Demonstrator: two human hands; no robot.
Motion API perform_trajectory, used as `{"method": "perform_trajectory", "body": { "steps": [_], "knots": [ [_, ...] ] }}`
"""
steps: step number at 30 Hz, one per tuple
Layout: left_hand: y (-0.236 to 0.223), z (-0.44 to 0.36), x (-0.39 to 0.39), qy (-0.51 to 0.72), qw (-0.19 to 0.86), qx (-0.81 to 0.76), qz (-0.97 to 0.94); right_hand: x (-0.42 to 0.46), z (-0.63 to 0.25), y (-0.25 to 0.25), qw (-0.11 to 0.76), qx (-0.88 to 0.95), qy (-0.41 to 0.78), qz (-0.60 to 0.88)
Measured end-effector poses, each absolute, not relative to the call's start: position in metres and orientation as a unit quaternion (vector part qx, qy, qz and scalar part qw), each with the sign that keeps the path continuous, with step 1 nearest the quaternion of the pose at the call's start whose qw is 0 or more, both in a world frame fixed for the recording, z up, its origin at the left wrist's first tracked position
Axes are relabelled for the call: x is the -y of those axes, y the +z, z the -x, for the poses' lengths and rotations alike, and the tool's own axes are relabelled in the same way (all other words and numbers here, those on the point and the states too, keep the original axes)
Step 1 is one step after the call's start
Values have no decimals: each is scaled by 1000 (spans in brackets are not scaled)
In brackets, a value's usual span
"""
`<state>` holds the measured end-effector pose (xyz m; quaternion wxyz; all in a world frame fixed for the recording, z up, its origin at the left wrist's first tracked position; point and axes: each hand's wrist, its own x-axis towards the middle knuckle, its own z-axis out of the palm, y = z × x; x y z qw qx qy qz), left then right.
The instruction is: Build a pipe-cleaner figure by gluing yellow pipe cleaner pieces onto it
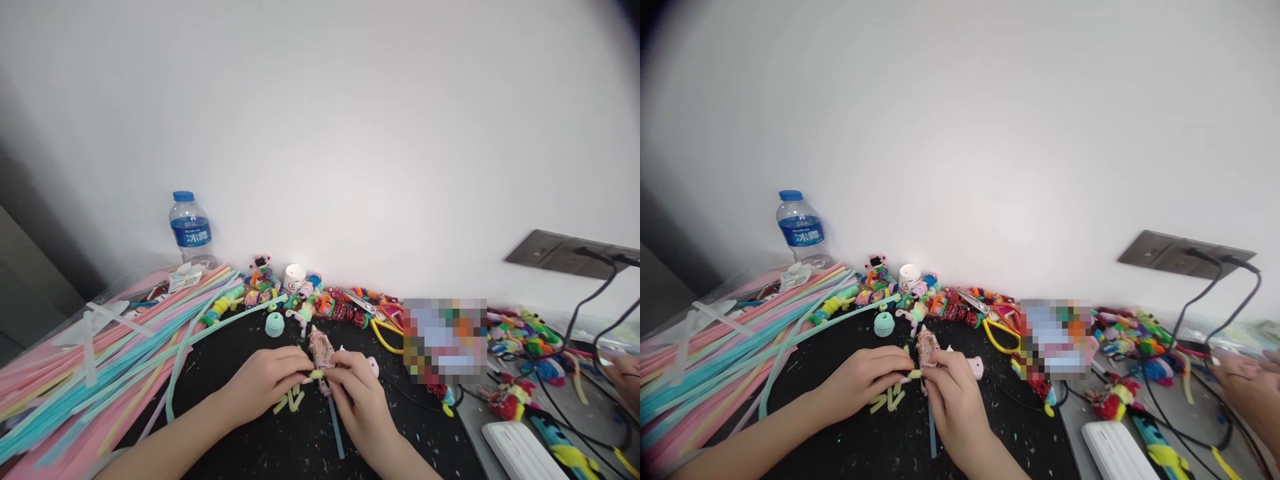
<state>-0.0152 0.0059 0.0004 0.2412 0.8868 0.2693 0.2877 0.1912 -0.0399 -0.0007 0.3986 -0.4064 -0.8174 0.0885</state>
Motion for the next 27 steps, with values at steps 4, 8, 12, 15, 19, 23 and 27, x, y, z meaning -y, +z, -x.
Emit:
{"method": "perform_trajectory", "body": {
  "steps": [4,8,12,15,19,23,27],
  "knots": [
    [1,15,-5,289,238,-266,-889,40,-190,0,397,821,87,401],
    [1,14,-3,294,224,-260,-892,41,-188,1,390,823,93,402],
    [-3,17,-6,321,206,-292,-877,41,-191,1,388,816,65,423],
    [-6,22,-13,365,176,-379,-832,41,-194,1,391,809,49,436],
    [-6,28,-22,341,151,-457,-808,40,-195,1,392,808,36,438],
    [-7,29,-25,289,161,-457,-826,39,-195,1,390,807,27,441],
    [-10,29,-25,300,162,-458,-821,40,-195,1,390,806,27,444]
  ]
}}
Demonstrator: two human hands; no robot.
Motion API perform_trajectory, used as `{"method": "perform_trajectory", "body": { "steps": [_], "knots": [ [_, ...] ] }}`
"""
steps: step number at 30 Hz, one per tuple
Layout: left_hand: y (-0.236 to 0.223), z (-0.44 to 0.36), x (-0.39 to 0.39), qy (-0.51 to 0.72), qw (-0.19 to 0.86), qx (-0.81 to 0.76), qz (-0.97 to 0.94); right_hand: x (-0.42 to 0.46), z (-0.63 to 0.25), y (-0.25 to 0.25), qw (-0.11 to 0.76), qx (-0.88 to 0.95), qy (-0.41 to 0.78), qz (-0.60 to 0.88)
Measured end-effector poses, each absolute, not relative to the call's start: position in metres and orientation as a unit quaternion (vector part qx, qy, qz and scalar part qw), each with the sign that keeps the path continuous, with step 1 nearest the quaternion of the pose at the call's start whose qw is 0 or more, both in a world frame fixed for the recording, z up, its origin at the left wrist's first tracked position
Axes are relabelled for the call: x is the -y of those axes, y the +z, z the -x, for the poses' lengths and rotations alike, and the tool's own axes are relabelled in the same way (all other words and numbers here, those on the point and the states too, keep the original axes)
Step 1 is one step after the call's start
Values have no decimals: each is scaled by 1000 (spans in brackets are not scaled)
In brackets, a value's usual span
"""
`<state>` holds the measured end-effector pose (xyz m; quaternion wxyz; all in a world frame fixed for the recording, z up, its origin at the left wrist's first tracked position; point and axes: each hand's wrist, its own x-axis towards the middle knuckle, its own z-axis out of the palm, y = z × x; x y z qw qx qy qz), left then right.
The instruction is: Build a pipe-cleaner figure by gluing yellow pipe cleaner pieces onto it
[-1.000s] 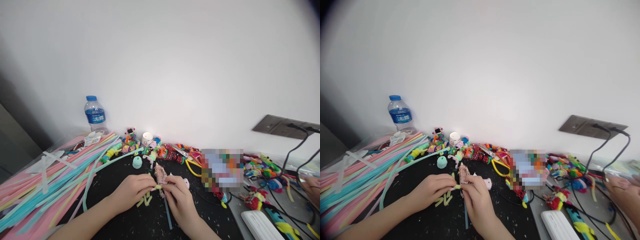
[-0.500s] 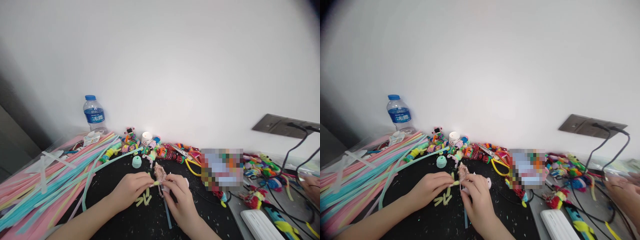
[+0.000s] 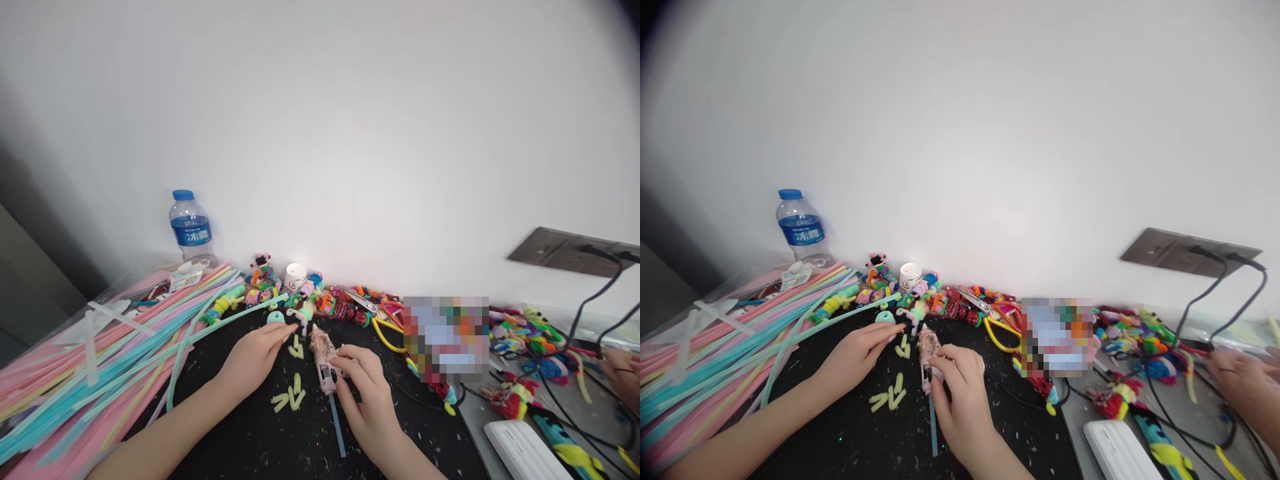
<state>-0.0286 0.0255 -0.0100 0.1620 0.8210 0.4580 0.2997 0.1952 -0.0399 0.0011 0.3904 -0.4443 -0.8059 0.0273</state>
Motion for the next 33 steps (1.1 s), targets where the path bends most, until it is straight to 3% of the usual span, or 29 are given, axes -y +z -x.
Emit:
{"method": "perform_trajectory", "body": {
  "steps": [6,15,24,33],
  "knots": [
    [0,27,-20,338,172,-444,-812,41,-196,3,397,800,35,449],
    [13,25,-13,200,255,-306,-895,39,-195,2,395,797,39,455],
    [9,21,-14,216,269,-383,-857,39,-196,2,397,797,39,453],
    [2,7,-1,344,505,-386,-691,44,-186,9,350,839,45,414]
  ]
}}
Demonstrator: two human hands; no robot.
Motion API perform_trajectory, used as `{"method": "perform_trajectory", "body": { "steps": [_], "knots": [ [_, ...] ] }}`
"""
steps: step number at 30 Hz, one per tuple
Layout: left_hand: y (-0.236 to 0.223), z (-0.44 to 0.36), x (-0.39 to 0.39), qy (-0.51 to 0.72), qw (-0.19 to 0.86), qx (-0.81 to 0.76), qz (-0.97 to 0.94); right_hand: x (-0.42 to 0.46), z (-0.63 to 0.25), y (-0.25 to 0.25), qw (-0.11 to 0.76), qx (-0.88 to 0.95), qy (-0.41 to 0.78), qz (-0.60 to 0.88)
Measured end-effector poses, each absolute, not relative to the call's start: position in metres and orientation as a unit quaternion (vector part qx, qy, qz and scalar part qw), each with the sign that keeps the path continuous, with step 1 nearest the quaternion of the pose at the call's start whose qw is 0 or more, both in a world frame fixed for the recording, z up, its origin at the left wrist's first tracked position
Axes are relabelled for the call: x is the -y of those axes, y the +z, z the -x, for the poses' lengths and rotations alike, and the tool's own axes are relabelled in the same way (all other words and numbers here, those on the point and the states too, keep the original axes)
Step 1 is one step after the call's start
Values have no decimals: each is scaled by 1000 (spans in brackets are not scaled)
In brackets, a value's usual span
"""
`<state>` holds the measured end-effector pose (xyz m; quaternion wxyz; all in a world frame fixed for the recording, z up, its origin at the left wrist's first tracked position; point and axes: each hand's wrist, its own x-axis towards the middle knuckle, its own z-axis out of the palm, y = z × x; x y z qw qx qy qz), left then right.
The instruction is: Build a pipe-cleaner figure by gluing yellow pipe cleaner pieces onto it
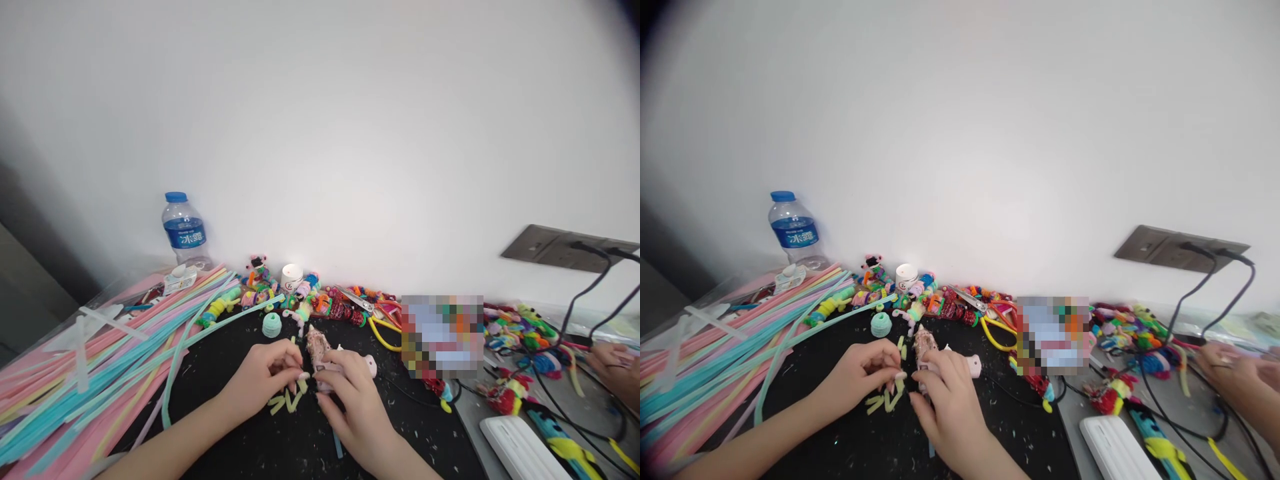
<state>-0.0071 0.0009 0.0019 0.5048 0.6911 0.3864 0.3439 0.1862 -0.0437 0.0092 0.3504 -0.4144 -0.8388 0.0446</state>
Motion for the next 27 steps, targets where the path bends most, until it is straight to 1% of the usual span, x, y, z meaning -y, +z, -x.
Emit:
{"method": "perform_trajectory", "body": {
  "steps": [2,7,11,13,18,23,27],
  "knots": [
    [2,4,4,345,511,-369,-695,45,-184,9,337,849,44,404],
    [6,1,10,340,481,-358,-725,46,-181,7,320,856,57,401],
    [8,3,5,358,459,-385,-716,45,-183,8,328,851,56,407],
    [8,4,3,349,447,-400,-720,44,-184,9,338,844,49,413],
    [7,4,4,276,462,-369,-757,44,-184,8,342,845,35,410],
    [5,3,4,281,449,-368,-764,44,-184,7,330,849,41,411],
    [3,2,3,282,472,-361,-753,45,-183,6,329,849,45,411]
  ]
}}
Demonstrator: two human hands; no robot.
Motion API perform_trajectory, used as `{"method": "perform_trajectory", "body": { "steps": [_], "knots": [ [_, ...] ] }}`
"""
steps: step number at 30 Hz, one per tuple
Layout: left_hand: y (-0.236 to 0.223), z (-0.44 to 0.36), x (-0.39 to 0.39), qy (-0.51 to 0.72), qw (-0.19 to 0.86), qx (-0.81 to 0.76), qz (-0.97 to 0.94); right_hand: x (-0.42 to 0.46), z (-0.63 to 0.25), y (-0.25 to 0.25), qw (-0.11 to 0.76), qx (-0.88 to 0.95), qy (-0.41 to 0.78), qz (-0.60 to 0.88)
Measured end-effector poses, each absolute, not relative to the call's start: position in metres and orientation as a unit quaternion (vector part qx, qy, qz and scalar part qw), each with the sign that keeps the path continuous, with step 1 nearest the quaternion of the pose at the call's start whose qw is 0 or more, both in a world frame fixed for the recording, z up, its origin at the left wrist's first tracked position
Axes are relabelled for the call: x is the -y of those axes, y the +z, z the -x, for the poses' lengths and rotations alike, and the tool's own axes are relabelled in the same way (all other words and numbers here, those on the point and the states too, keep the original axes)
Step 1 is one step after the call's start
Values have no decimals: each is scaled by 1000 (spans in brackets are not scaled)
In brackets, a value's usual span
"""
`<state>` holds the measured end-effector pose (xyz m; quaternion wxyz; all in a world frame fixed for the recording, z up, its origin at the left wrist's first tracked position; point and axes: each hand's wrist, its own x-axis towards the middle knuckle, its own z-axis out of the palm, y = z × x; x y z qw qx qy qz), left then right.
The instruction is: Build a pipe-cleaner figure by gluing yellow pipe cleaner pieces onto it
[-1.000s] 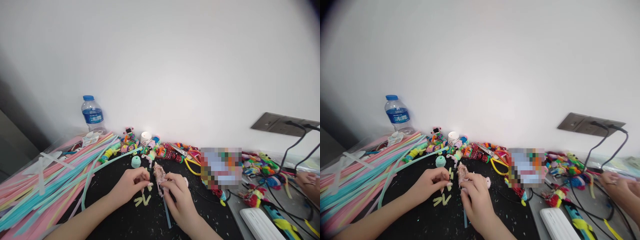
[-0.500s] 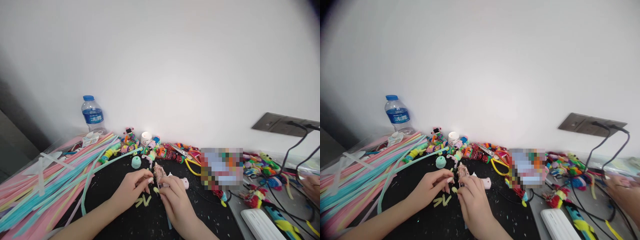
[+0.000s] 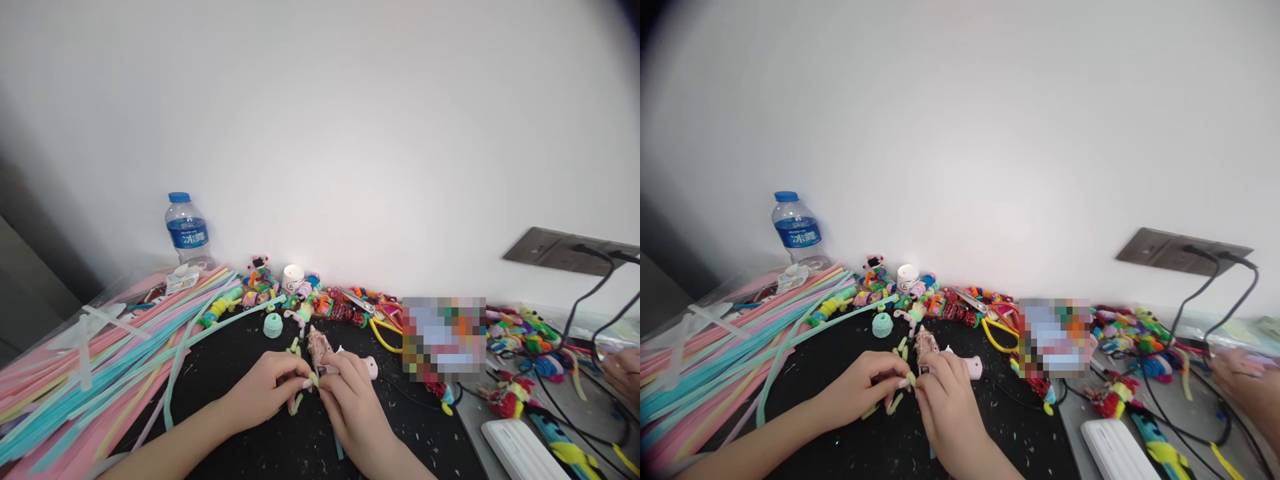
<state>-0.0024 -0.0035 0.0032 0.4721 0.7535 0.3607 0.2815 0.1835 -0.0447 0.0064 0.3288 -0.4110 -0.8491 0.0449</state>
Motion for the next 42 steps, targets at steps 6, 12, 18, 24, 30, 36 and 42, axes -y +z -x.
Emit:
{"method": "perform_trajectory", "body": {
  "steps": [6,12,18,24,30,36,42],
  "knots": [
    [2,3,5,281,501,-344,-742,47,-184,6,329,849,56,409],
    [4,2,5,280,554,-340,-707,46,-183,8,337,845,79,407],
    [5,4,3,264,614,-335,-664,45,-185,8,347,837,109,410],
    [8,6,4,201,661,-321,-647,46,-186,7,361,824,148,411],
    [9,7,3,189,668,-317,-646,45,-186,8,354,821,182,410],
    [4,7,0,219,660,-318,-645,44,-188,8,347,818,188,419],
    [3,5,1,213,652,-328,-649,45,-189,9,335,823,187,418]
  ]
}}
